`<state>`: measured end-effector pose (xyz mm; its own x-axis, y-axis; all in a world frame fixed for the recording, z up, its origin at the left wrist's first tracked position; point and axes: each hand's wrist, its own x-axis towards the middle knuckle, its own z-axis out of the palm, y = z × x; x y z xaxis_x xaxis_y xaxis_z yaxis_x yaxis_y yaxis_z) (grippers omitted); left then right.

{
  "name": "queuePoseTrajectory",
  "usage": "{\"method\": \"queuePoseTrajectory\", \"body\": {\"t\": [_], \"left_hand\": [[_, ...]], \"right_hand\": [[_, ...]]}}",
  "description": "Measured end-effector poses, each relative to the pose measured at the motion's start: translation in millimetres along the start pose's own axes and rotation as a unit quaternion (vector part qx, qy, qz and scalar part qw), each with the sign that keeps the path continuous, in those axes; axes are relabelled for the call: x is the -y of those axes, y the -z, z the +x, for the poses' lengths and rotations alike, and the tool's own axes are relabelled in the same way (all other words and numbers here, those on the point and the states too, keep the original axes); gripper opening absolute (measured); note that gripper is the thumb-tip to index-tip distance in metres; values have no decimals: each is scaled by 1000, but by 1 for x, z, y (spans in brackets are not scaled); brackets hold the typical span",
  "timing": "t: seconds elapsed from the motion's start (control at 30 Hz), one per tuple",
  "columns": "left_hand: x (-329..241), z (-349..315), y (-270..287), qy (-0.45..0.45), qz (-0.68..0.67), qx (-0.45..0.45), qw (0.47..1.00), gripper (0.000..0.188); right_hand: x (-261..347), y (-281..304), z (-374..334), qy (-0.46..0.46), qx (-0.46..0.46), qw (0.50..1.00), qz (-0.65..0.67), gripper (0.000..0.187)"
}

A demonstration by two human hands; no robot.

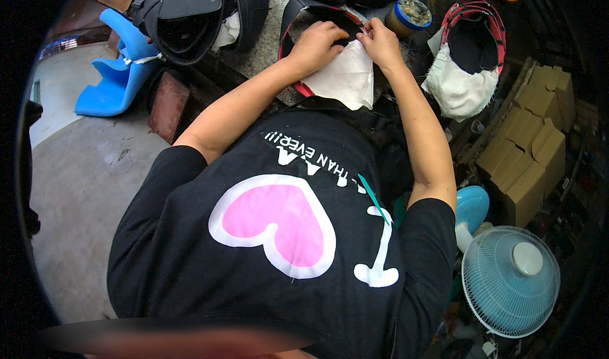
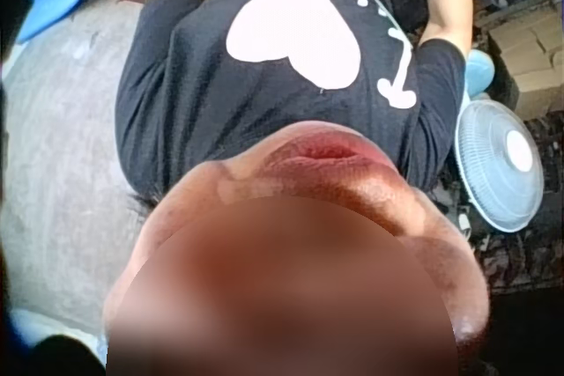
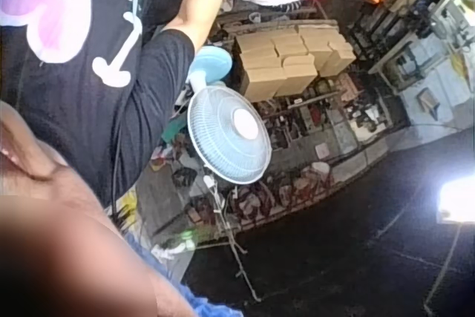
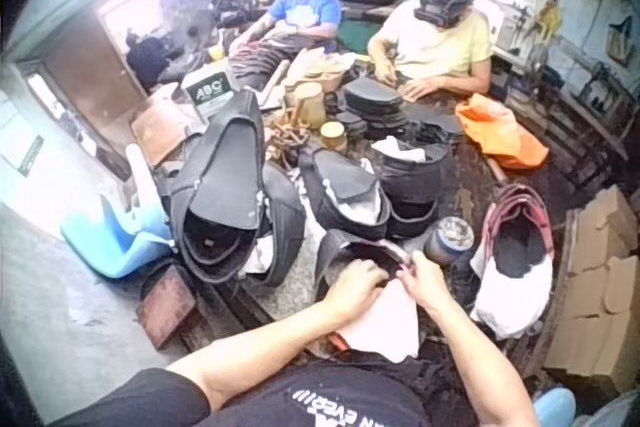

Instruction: The person inserts white fabric pieces into a black bag with red trim, folds and tucks the edges, and trims excess fabric with scissors. The person repeats this process on multiple similar bags, handling each one individually.

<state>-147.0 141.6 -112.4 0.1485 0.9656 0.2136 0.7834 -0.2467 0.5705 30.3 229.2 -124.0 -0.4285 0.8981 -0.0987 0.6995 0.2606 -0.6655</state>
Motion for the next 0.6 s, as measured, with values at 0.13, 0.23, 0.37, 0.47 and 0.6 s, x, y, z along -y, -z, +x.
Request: {"method": "queuePoseTrajectory", "body": {"t": [0.13, 0.23, 0.37, 0.47, 0.6], "left_hand": [[-1, -4, 3, -56, 60, 58, 995, 23], [-9, 3, 8, -72, 127, 127, 981, 22], [-23, 28, 22, -44, 170, 216, 961, 21], [-41, 61, 24, -58, 134, 148, 978, 19], [-60, 107, 3, -143, 31, -39, 988, 57]], "right_hand": [[-11, -2, 8, -16, 10, 999, 42, 22], [-8, 2, 8, -35, 10, 998, 46, 15], [5, 33, -10, -134, 56, 969, 198, 21], [9, 70, -27, -4, -140, 986, 90, 28], [-1, 97, -31, 43, -253, 964, 73, 73]]}}
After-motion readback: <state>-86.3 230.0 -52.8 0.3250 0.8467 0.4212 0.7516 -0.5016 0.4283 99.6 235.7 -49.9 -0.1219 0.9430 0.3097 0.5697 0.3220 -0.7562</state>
